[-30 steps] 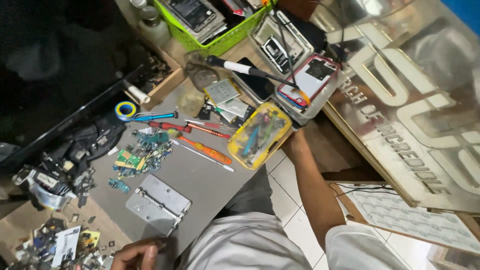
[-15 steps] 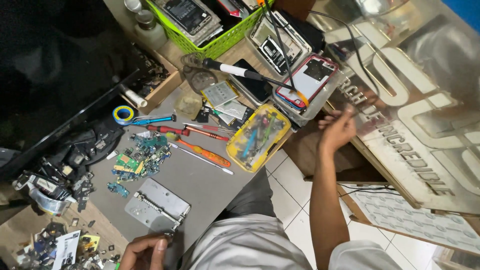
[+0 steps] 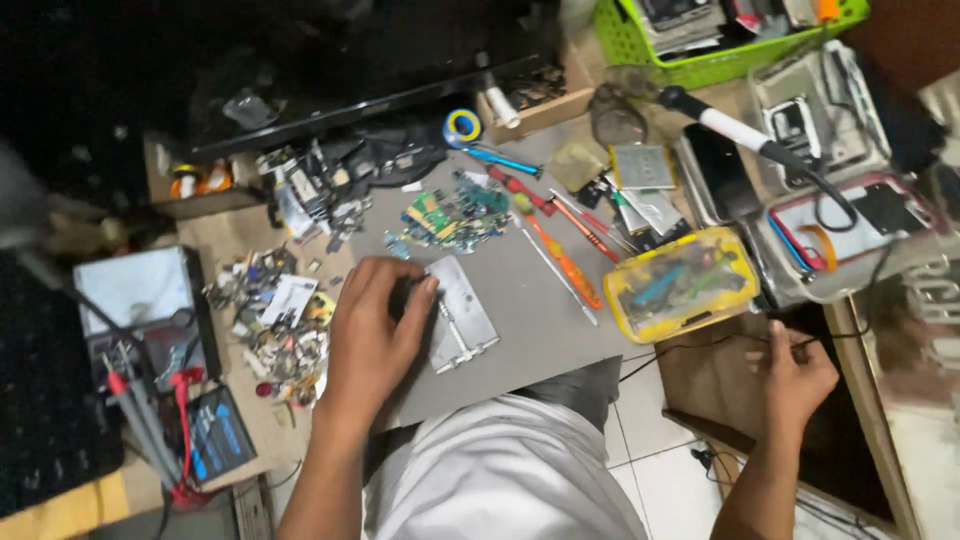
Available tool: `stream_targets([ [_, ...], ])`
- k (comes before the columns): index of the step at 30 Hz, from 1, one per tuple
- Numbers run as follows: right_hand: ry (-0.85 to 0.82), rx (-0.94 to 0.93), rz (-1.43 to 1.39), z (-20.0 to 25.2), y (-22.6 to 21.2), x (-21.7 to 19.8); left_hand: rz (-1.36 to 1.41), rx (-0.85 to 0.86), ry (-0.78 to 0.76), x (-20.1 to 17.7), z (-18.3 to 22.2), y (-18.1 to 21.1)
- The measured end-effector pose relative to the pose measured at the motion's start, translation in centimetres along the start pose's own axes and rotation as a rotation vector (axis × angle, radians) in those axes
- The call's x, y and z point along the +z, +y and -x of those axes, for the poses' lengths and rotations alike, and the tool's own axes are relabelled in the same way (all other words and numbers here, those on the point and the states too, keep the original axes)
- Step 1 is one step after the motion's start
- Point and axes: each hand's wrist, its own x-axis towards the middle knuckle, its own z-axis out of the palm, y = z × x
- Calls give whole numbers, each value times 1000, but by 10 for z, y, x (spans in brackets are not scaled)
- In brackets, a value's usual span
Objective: A person is repairing a small electronic circuit board by using a soldering iron to attach or fix components.
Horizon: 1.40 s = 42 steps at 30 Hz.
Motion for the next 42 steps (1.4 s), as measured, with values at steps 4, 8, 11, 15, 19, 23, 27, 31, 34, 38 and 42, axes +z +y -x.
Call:
stream_targets([
  [4,-286,149,135,11,-56,-18,10,-50,32,12,-2,-18],
  [8,305,-142,491,17,-79,-42,-75,-73,-16,22,4,-35],
  [11,368,-183,283,61,-186,-15,-90,-91,-7,25,1,-37],
  [15,-352,-310,-112,109,-302,58,-70,-128,-28,25,-4,-33],
  [19,-700,-667,60,111,-302,169,39,-250,-72,10,-12,-19],
  [23,-629,-694,130,120,-296,213,67,-248,-55,3,-12,-22],
  [27,-604,-678,101,120,-286,221,63,-248,-57,3,-15,-25],
  [31,-581,-687,70,120,-278,221,87,-244,-55,3,-18,-19],
  [34,-574,-689,41,123,-281,217,100,-249,-58,1,-20,-18],
  [38,-550,-677,-33,117,-285,219,65,-271,-39,3,-22,-24],
  [42,-645,-743,43,96,-314,220,-10,-264,-24,8,-40,-23],
])
